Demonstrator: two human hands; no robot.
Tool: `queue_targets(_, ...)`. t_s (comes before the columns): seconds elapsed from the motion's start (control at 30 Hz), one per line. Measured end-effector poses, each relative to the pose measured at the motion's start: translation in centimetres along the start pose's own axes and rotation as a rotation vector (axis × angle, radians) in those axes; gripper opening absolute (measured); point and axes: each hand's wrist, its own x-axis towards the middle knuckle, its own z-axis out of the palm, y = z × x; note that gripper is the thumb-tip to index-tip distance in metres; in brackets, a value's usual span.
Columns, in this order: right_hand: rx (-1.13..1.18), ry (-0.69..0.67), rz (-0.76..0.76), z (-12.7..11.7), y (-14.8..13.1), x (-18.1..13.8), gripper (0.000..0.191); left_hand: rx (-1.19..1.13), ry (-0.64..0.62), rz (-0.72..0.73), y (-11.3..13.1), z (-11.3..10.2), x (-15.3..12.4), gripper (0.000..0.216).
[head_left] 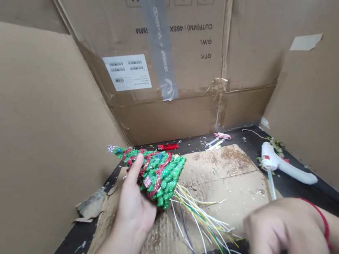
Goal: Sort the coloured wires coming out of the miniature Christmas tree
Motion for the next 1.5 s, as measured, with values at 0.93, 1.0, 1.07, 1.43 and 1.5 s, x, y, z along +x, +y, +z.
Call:
queue_targets(0.93,0.417,0.737,-0.25,2.4,2.6,5.7,0.034,0.088,-0.073,-0.306,-3.0,-0.8,-4.1,0.043)
queue_targets(1.0,0.528,0.703,-0.223,2.4,2.8,5.6,0.04,0.049,-0.077,-0.306,-2.9,-0.8,-4.0,0.044)
queue_targets(1.07,0.506,0.718,-0.179,2.3,2.7,5.4,0.04,0.031,-0.097,-0.273,-3.0,-0.7,-4.0,0.043)
queue_targets(1.43,0.118,0.868,-0.075,1.3,2.2,3.8,0.012,0.018,-0.068,-0.117,-1.9,0.0,-3.3,0.034)
queue_targets(1.5,0.162,0.81,-0.042,1.6,1.9,3.5,0.011,0.032,-0.095,-0.091,-1.4,0.1,-3.0,0.032)
